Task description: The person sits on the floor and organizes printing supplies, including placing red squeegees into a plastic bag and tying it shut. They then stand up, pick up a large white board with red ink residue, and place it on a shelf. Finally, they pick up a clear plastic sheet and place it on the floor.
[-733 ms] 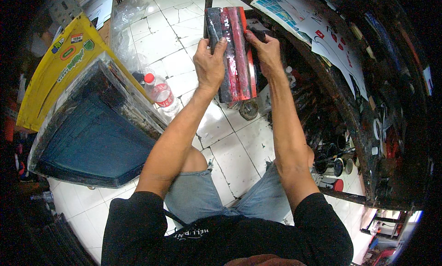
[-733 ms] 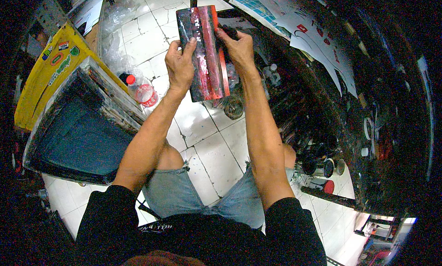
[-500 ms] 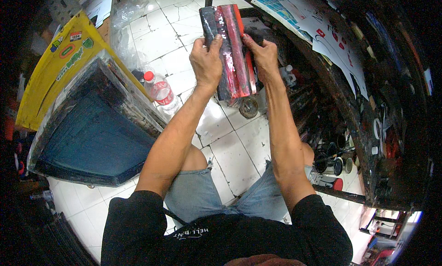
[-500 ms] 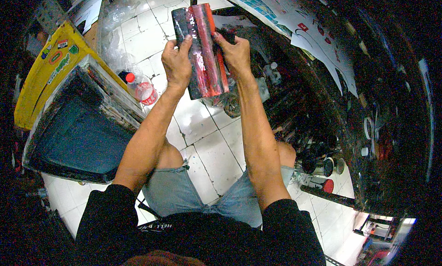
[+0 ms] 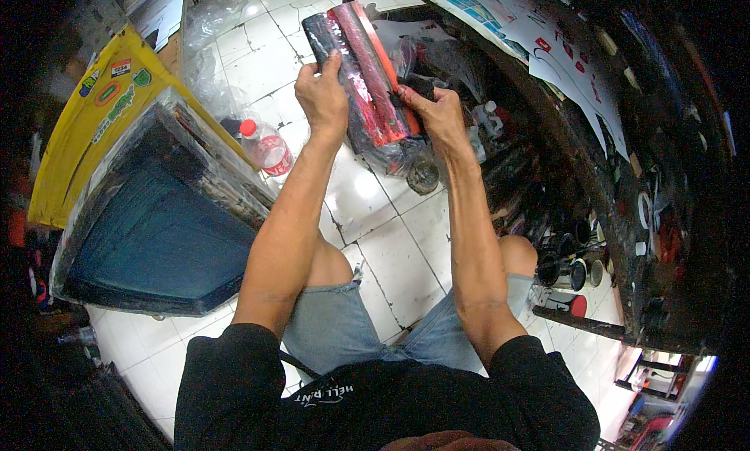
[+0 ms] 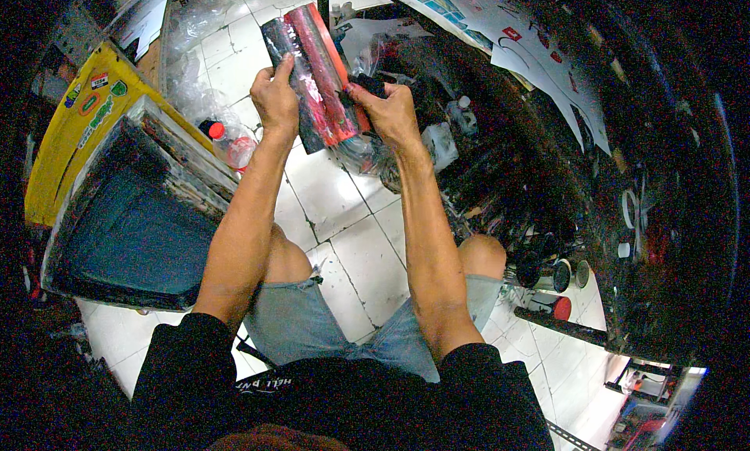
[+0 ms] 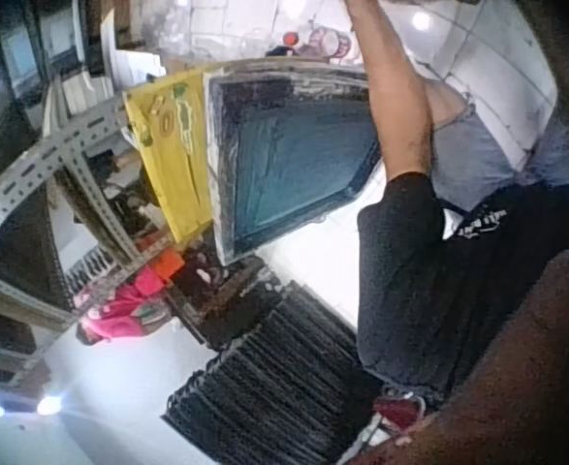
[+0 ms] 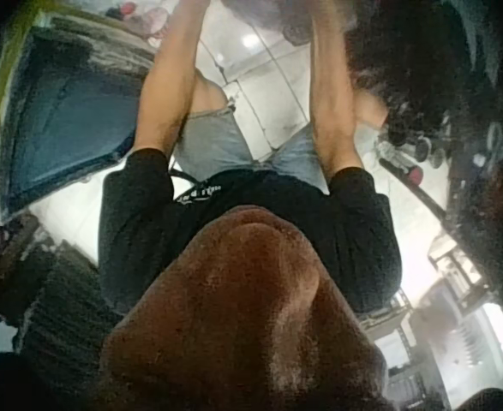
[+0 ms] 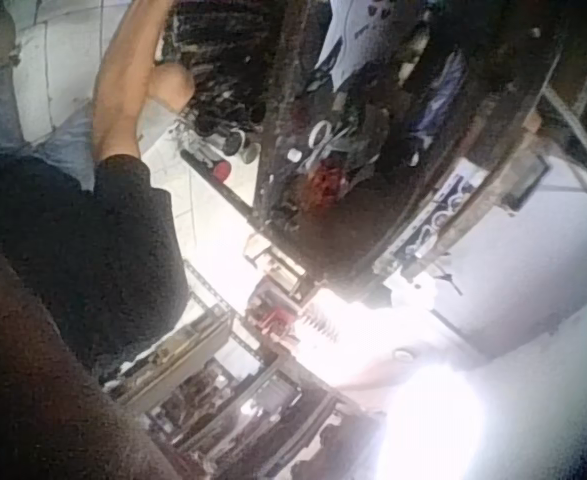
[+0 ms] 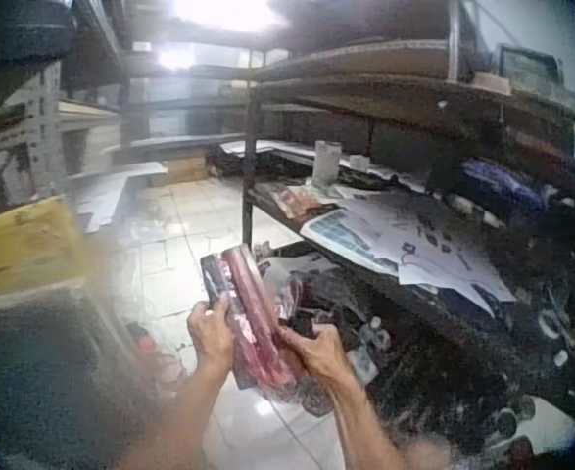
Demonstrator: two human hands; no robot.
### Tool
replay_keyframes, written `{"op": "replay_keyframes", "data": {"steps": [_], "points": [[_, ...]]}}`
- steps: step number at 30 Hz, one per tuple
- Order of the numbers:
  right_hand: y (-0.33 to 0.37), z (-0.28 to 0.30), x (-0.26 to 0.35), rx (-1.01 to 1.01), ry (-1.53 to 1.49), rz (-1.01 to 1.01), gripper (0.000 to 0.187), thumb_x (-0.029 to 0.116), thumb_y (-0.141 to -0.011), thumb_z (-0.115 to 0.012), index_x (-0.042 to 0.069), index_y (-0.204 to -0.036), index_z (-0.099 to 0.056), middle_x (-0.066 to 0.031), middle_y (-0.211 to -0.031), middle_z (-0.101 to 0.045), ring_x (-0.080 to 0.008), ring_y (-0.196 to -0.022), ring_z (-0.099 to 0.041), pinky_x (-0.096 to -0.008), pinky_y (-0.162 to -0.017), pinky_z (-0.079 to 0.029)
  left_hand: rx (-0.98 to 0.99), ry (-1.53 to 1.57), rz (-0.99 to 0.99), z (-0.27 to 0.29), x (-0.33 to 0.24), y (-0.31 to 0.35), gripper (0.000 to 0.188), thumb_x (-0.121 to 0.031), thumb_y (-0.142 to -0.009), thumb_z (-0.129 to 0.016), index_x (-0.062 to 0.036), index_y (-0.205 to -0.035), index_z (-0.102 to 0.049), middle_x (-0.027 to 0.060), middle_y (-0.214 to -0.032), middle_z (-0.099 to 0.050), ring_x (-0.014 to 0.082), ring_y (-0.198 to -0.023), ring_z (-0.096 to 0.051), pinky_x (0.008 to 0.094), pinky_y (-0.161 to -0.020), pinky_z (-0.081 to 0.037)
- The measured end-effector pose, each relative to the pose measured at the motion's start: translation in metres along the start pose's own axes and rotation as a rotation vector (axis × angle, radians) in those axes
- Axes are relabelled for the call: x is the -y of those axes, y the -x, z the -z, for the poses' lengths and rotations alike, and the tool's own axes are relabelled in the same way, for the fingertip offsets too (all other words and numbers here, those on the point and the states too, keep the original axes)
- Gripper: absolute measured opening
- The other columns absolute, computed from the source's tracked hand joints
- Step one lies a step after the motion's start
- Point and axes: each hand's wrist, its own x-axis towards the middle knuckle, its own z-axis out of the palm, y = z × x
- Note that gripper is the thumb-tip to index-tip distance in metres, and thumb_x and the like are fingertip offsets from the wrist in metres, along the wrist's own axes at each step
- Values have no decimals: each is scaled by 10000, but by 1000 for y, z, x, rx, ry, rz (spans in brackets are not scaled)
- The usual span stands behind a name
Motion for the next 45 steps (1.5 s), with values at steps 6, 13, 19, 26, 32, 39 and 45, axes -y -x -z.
{"op": "replay_keyframes", "data": {"steps": [6, 13, 19, 26, 32, 39, 45], "points": [[18, 1, -9, 33, 27, 40, 188, 178, -812, -708, -9, -821, -694, 6, -715, -641, -51, -602, -516, -226, -542, -397, -73, -25, 86, 6, 16, -19, 395, -305, -824, -651, 86, -800, -607, 170, -691, -612, 234, -655, -562, 365, -651, -444], [35, 0, 3, -41, -46, 25, 198, 175, -816, -711, -19, -851, -695, 0, -732, -652, -53, -618, -518, -224, -562, -412, -243, 328, 235, 13, 37, -44, 353, -270, -833, -641, 75, -769, -596, 143, -735, -610, 205, -614, -568, 354, -567, -468], [34, -16, 6, -243, -197, 191, 154, 128, -811, -715, -8, -881, -695, 3, -742, -655, -56, -616, -516, -226, -571, -417, -208, 614, 410, 1, 51, -36, 301, -223, -873, -610, 68, -802, -590, 126, -790, -617, 203, -652, -605, 352, -591, -511], [47, -27, 13, -299, -164, 299, 137, 87, -804, -711, -21, -875, -667, 14, -724, -625, -70, -637, -507, -233, -585, -417, 94, 842, 590, -12, 54, -3, 263, -199, -910, -564, 63, -931, -578, 117, -850, -614, 214, -700, -621, 363, -614, -521], [41, -24, -6, -485, -71, 408, 174, 110, -842, -672, -35, -931, -640, -35, -777, -645, -113, -697, -540, -264, -673, -451, 28, 745, 613, -21, 44, 8, 247, -211, -905, -575, 33, -872, -586, 88, -821, -610, 196, -676, -607, 350, -605, -508], [20, 14, -26, -655, -22, 341, 239, 99, -835, -666, -46, -1019, -617, -79, -895, -668, -144, -762, -561, -277, -745, -455, 91, 828, 614, -10, 22, -1, 297, -307, -933, -504, -26, -860, -569, 90, -771, -594, 197, -596, -568, 341, -576, -493], [22, 16, -12, -463, 185, 358, 220, -25, -782, -637, -29, -1001, -658, -103, -951, -681, -149, -856, -603, -277, -773, -471, 1232, 1586, 889, 2, 62, -20, 430, -365, -886, -530, 42, -1024, -525, 61, -697, -510, 173, -603, -529, 266, -519, -465]]}}
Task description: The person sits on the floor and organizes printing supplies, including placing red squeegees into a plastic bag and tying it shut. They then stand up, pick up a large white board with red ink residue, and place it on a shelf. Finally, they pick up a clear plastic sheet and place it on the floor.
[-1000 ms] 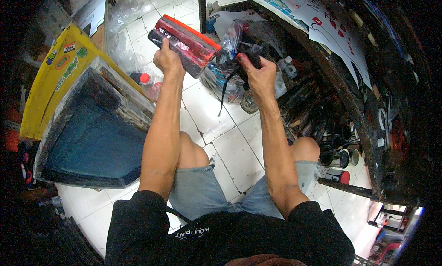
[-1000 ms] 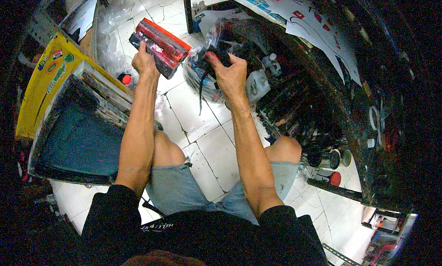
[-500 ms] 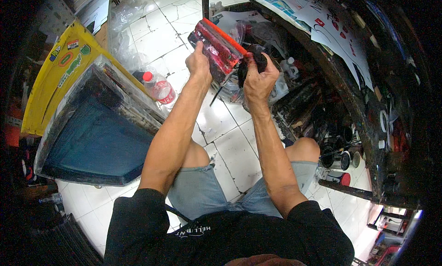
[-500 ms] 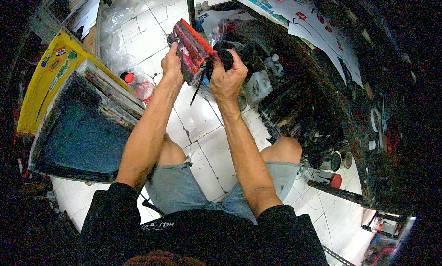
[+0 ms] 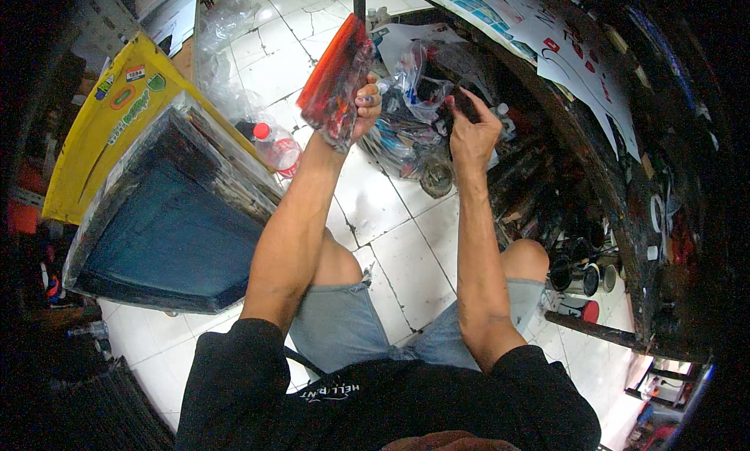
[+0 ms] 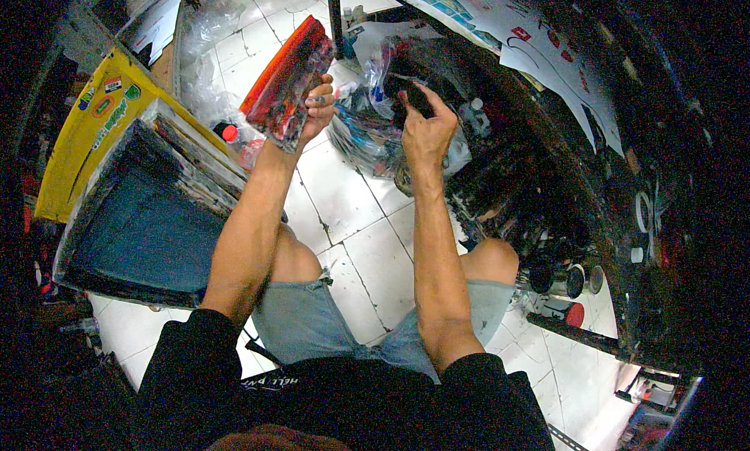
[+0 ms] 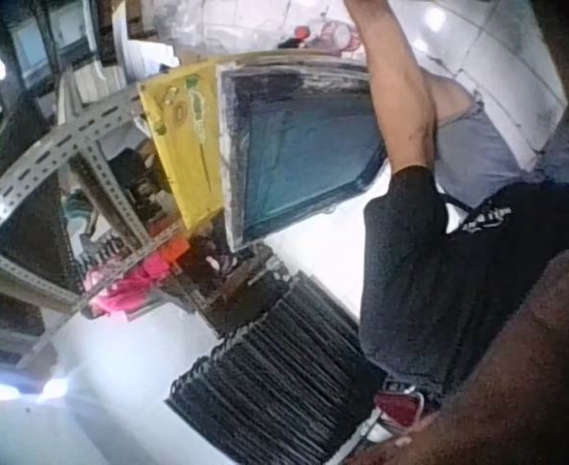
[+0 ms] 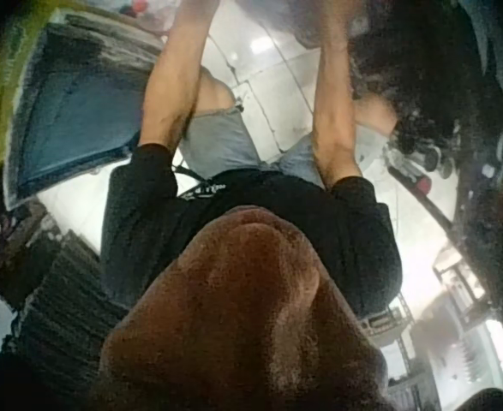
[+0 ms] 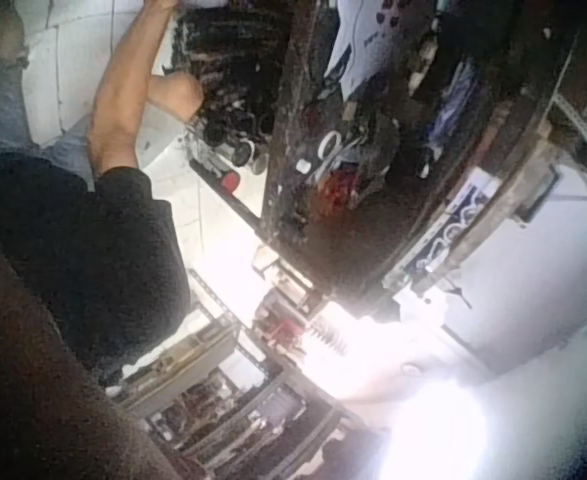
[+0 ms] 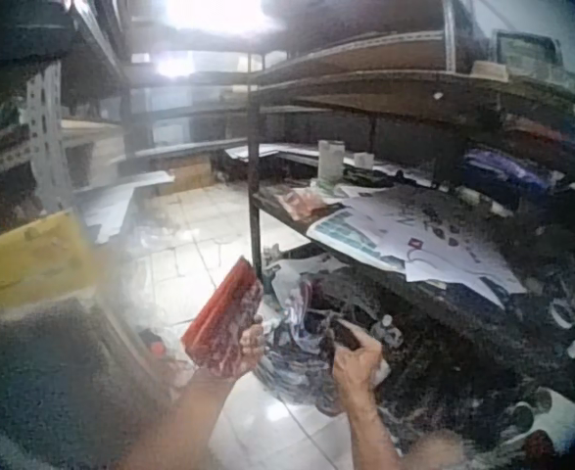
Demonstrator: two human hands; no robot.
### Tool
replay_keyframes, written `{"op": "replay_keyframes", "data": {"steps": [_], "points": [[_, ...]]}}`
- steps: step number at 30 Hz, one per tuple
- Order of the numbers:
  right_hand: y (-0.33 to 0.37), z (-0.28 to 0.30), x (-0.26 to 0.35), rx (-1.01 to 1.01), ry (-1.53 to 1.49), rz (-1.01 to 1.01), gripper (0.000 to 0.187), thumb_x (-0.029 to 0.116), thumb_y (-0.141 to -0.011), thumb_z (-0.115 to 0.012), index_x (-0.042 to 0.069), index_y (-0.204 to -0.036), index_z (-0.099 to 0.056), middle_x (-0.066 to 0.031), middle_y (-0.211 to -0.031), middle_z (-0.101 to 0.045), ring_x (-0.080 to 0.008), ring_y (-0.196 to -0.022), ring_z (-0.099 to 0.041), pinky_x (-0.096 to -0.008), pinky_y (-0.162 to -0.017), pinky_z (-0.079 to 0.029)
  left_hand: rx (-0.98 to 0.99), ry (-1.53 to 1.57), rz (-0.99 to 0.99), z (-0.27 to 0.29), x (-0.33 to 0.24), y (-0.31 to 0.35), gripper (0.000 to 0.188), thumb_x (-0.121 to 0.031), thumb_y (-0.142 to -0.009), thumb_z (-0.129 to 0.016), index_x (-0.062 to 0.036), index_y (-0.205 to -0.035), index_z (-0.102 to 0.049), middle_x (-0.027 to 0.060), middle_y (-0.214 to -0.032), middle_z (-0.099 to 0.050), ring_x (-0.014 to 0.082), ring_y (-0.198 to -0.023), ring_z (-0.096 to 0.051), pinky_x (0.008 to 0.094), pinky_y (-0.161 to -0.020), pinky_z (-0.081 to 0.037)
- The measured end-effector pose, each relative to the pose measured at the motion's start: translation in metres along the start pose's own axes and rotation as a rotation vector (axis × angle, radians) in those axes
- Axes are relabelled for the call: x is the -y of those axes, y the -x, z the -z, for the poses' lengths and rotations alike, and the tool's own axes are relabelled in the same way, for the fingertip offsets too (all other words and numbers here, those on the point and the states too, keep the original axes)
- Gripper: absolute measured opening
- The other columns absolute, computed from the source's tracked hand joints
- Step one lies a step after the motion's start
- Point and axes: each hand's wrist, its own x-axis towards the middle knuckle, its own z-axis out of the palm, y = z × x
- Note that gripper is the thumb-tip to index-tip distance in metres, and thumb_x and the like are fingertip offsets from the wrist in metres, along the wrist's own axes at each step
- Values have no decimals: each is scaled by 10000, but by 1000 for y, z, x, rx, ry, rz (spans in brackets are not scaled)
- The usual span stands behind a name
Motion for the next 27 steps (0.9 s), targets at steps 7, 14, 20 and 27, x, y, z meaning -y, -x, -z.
{"op": "replay_keyframes", "data": {"steps": [7, 14, 20, 27], "points": [[-6, 0, 4, -52, 128, -105, 247, 87, -793, -635, -13, -1018, -635, -197, -960, -653, -279, -879, -631, -334, -791, -469, 201, 48, 165, -16, 8, -8, 537, -382, -865, -563, 53, -1142, -414, 78, -738, -499, 182, -634, -543, 278, -541, -492], [-15, -5, 25, -52, 247, 122, 271, 98, -746, -642, -4, -997, -627, -215, -976, -622, -343, -911, -603, -385, -810, -460, 203, 29, 235, -27, 15, -9, 601, -332, -835, -630, 78, -1182, -360, 93, -736, -499, 183, -632, -559, 252, -527, -515], [-55, -23, 31, -135, 320, 426, 295, 74, -689, -613, 41, -978, -662, -216, -897, -614, -358, -813, -622, -399, -755, -501, 163, -28, 268, -29, 21, -9, 652, -353, -832, -642, 124, -1185, -373, 108, -709, -513, 182, -562, -557, 234, -474, -494], [-77, -35, 37, 45, 562, 567, 309, 39, -709, -565, 25, -1002, -658, -194, -916, -603, -370, -780, -614, -396, -713, -500, 57, -193, 254, -48, 33, -10, 603, -384, -876, -575, 128, -1136, -391, 97, -643, -487, 166, -487, -506, 211, -432, -450]]}}
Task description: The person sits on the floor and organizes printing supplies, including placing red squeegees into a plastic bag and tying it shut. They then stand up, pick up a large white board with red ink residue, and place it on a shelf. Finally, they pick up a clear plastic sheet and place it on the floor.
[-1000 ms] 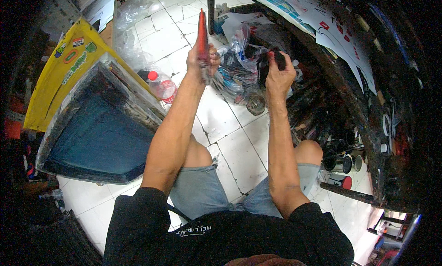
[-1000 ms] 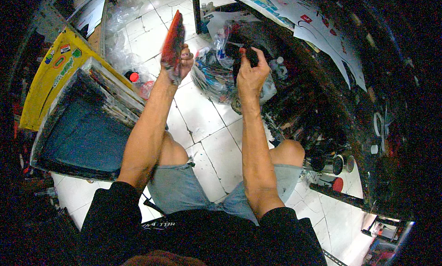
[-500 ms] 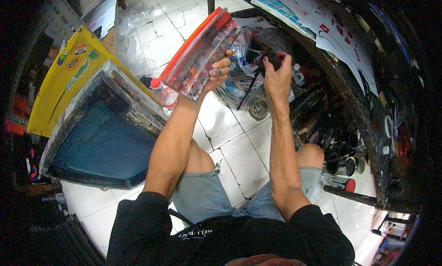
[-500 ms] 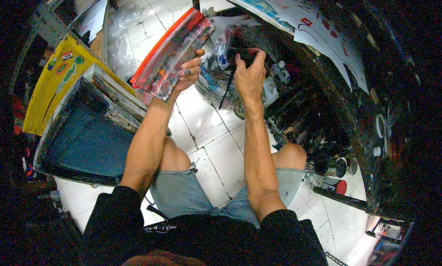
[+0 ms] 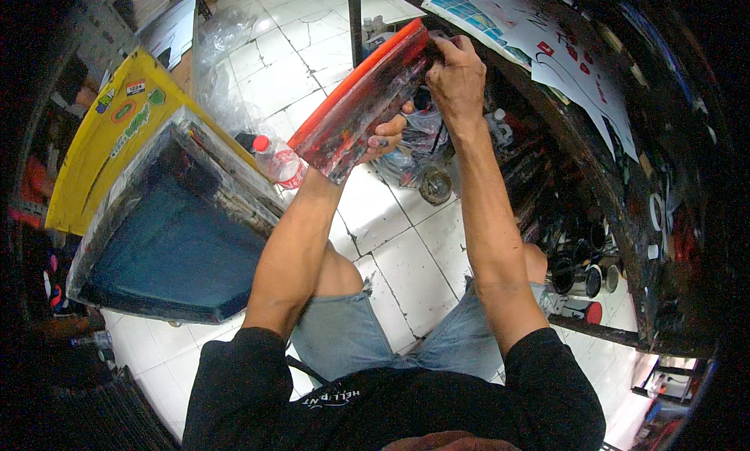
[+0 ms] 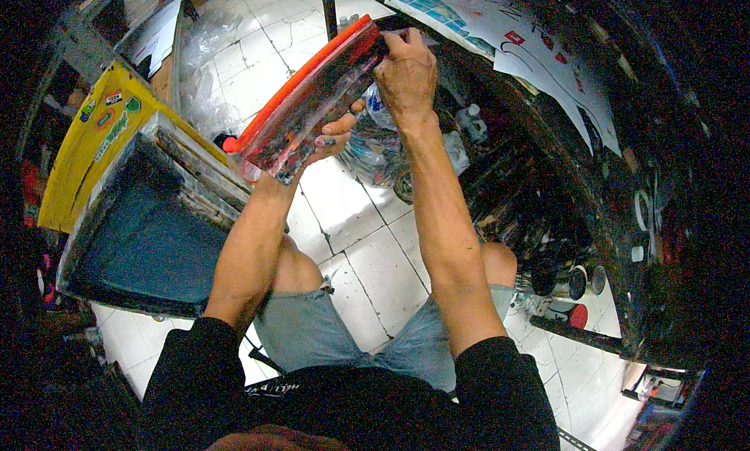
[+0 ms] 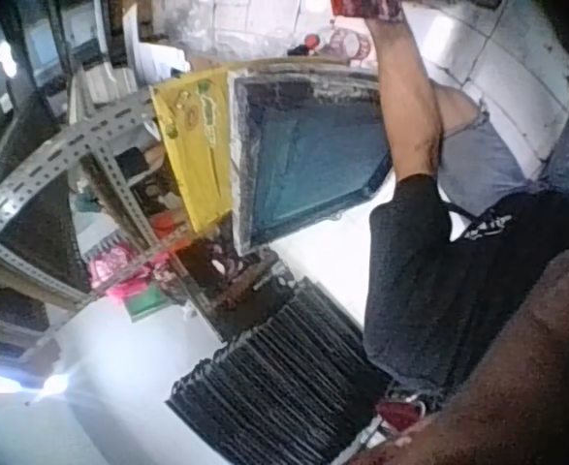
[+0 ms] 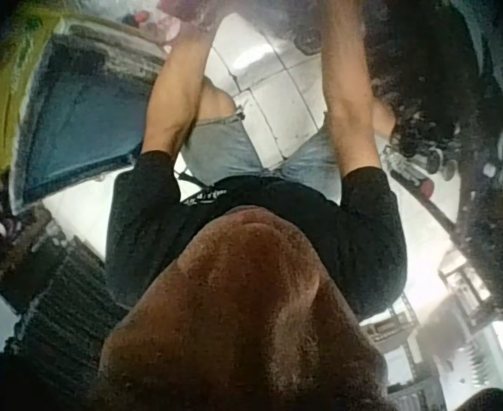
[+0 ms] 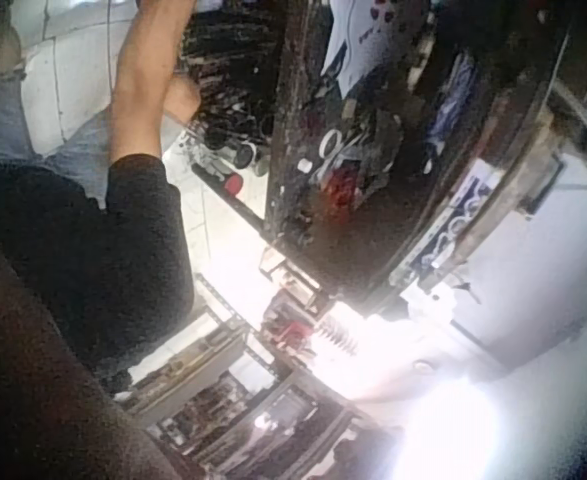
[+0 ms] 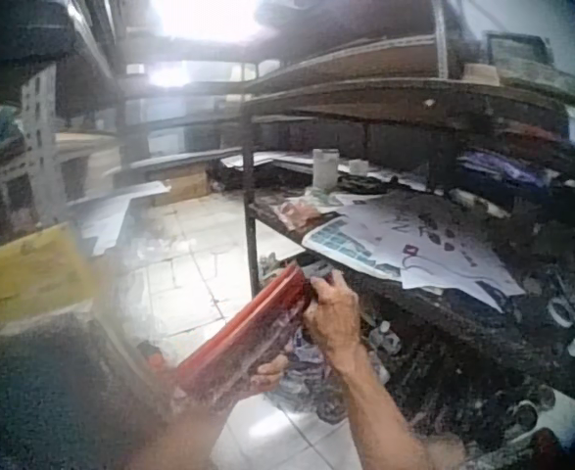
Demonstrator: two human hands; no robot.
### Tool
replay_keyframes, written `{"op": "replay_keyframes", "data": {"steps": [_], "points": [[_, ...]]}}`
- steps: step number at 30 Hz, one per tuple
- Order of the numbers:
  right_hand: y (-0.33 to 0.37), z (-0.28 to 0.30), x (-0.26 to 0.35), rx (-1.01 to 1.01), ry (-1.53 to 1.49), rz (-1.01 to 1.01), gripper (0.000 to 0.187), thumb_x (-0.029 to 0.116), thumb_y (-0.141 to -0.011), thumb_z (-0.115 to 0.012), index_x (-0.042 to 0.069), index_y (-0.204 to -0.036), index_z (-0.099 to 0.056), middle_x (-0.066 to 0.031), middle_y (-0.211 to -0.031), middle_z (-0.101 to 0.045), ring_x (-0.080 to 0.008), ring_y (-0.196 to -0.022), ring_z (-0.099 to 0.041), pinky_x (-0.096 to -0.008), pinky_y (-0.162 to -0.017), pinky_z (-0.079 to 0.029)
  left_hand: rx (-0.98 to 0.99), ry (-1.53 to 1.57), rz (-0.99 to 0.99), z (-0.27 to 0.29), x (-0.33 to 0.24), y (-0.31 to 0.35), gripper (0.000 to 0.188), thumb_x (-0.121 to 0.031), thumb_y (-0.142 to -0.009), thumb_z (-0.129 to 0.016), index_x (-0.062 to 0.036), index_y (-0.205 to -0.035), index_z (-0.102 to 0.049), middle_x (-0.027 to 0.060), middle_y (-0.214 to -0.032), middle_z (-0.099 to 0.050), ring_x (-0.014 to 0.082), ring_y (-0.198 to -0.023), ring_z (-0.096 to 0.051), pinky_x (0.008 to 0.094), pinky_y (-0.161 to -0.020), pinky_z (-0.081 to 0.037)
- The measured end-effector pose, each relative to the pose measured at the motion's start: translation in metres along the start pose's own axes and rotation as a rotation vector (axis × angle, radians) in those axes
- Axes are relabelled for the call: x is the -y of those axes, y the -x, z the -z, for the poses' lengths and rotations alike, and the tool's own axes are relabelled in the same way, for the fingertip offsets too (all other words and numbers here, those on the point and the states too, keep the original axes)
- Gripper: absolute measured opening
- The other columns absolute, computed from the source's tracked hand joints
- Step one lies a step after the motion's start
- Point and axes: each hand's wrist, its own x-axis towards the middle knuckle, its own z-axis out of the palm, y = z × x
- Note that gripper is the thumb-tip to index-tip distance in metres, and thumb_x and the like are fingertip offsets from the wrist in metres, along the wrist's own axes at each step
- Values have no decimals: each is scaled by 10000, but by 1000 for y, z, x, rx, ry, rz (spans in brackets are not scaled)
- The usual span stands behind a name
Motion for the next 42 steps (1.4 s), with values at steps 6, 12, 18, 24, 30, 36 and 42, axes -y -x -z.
{"op": "replay_keyframes", "data": {"steps": [6, 12, 18, 24, 30, 36, 42], "points": [[7, 8, 9, 156, 70, -81, 320, 27, -667, -546, 13, -965, -659, -198, -906, -591, -389, -800, -613, -435, -719, -502, -71, -58, -55, 12, 5, 3, 598, -413, -870, -579, 101, -1130, -416, 94, -662, -477, 157, -515, -500, 215, -440, -444], [22, 5, 21, 321, 28, 0, 219, 82, -586, -715, 0, -766, -621, -198, -857, -599, -387, -753, -632, -447, -672, -529, -179, -107, -133, 16, 5, 5, 499, -371, -891, -551, 46, -1152, -470, 114, -735, -525, 144, -505, -470, 196, -450, -446], [30, 7, 32, 343, -159, -17, 231, 26, -683, -640, -32, -906, -635, -232, -776, -612, -376, -717, -620, -399, -622, -481, -637, -460, -237, 19, 2, 6, 358, -310, -950, -433, -45, -1175, -519, 82, -613, -553, 138, -405, -509, 229, -331, -428], [51, 1, 44, 326, -447, -43, 182, 33, -722, -663, -48, -885, -650, -205, -700, -607, -250, -585, -601, -333, -553, -458, -878, -699, -396, 25, -4, -2, 303, -277, -946, -420, -40, -981, -606, 37, -713, -573, 90, -558, -516, 235, -488, -424], [62, 15, 69, 486, -654, -83, 180, 60, -693, -649, -24, -850, -672, -218, -735, -606, -342, -673, -602, -411, -644, -474, -1094, -594, -485, 27, -25, 16, 353, -369, -950, -388, -94, -793, -543, 47, -605, -505, 145, -514, -478, 297, -476, -412], [35, 29, 53, 490, -724, 14, 172, 48, -719, -679, 6, -886, -679, -177, -785, -649, -246, -720, -643, -337, -674, -494, -875, -276, -508, 35, -48, 37, 412, -475, -914, -409, -76, -824, -460, 109, -652, -490, 169, -496, -428, 266, -391, -337], [-61, 56, 57, 151, -458, 177, 141, -42, -765, -610, -11, -899, -638, -157, -953, -641, -287, -837, -633, -275, -736, -485, -839, -294, -556, 33, -44, 38, 448, -512, -902, -428, -74, -827, -484, 113, -641, -517, 169, -467, -431, 272, -383, -325]]}}
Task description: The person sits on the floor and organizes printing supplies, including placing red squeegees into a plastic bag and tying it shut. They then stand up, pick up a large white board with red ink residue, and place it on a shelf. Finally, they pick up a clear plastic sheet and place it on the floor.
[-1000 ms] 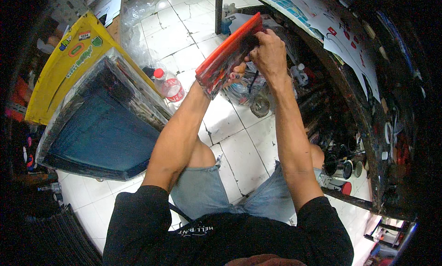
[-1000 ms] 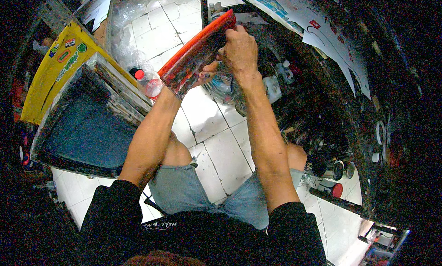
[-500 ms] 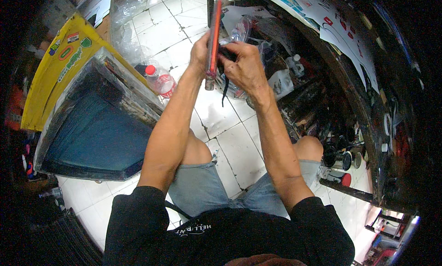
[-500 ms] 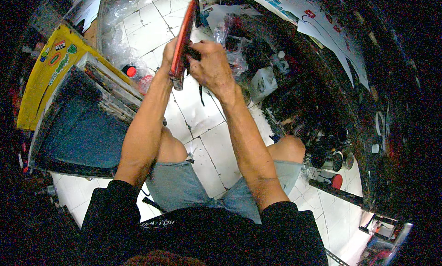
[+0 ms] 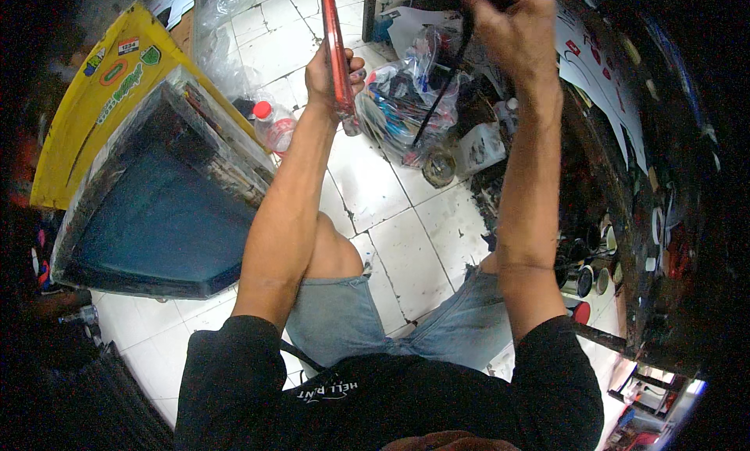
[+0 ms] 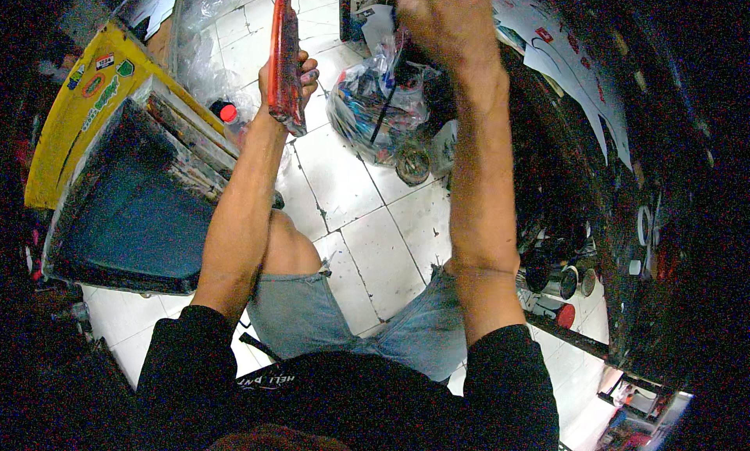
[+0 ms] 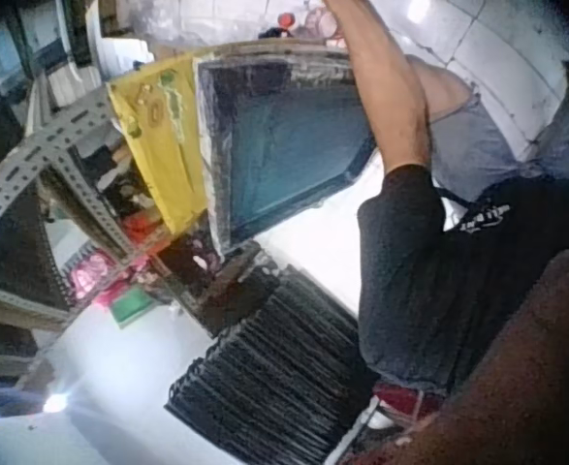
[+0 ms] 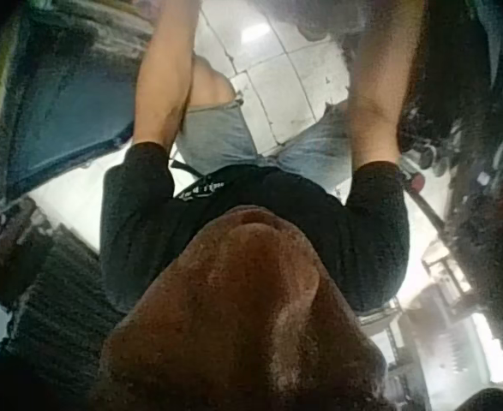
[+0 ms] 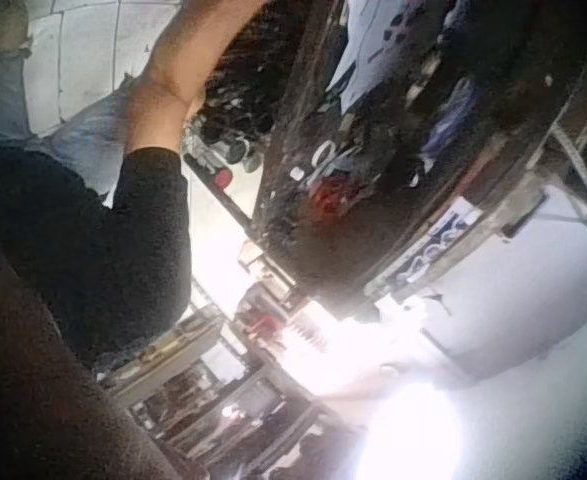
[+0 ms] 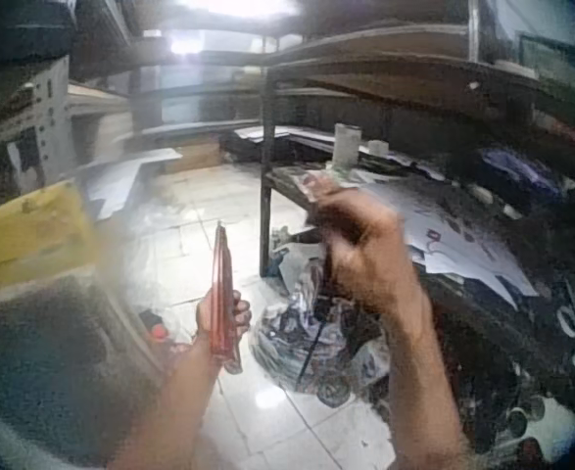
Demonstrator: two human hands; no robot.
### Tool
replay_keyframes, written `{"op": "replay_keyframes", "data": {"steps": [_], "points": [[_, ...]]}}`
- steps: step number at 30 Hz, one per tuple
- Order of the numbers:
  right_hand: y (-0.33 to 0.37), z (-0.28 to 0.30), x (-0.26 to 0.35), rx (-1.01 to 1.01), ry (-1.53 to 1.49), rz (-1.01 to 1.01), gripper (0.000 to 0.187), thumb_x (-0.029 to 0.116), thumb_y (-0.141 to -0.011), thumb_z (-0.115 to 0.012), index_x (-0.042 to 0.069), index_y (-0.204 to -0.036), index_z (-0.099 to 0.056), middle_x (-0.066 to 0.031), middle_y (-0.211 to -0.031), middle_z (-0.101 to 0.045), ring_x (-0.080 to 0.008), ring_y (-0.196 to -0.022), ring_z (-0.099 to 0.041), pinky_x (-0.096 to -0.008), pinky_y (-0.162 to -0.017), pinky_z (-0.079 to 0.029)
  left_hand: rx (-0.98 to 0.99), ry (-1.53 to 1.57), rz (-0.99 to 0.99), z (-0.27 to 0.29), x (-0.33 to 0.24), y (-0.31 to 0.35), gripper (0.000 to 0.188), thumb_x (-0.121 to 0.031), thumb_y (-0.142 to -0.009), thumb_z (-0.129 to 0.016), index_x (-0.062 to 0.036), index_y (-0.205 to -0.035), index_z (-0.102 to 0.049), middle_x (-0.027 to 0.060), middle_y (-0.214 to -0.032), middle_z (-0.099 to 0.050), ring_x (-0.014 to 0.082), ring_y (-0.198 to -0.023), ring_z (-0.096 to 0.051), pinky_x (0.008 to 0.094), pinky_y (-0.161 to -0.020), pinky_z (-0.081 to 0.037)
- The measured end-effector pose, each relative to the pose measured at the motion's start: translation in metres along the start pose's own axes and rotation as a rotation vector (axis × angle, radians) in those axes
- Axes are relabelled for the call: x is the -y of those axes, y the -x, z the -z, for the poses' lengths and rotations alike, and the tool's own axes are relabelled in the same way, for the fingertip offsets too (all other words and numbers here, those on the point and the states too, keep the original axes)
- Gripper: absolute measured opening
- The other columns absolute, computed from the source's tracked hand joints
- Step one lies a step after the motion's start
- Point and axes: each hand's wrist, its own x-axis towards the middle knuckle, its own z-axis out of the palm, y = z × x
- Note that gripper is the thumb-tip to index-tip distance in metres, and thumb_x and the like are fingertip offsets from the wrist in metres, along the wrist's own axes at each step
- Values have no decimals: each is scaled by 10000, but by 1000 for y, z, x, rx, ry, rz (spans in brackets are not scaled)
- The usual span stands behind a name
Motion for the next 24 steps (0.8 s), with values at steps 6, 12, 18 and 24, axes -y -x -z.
{"op": "replay_keyframes", "data": {"steps": [6, 12, 18, 24], "points": [[-28, -18, -31, -485, 251, 457, 170, -60, -749, -594, -18, -913, -613, -140, -809, -595, -273, -754, -607, -300, -619, -460, 15, -51, -14, 2, 1, 0, 395, -465, -932, -380, -97, -823, -473, 96, -632, -531, 159, -431, -451, 276, -356, -350], [80, -69, -186, 74, 715, 28, 496, 119, -716, -616, -23, -1181, -516, -263, -1171, -525, -424, -1061, -520, -441, -907, -434, -96, -124, -12, -17, 6, 4, 404, -427, -952, -342, -85, -821, -512, 78, -622, -538, 181, -448, -489, 283, -399, -410], [99, -51, -189, 464, 550, -567, 424, 239, -741, -581, 6, -1090, -638, -251, -925, -650, -387, -912, -626, -428, -835, -487, -146, -192, -66, -20, 6, 10, 413, -471, -924, -426, -88, -815, -531, 68, -630, -528, 156, -491, -479, 275, -408, -379], [90, -21, -128, 556, 24, -652, 423, 378, -900, -514, 13, -1074, -639, -107, -842, -681, -174, -718, -639, -301, -606, -485, -279, -320, -322, -24, 41, 0, 395, -381, -964, -414, -22, -942, -575, 58, -842, -582, 167, -754, -546, 335, -735, -452]]}}
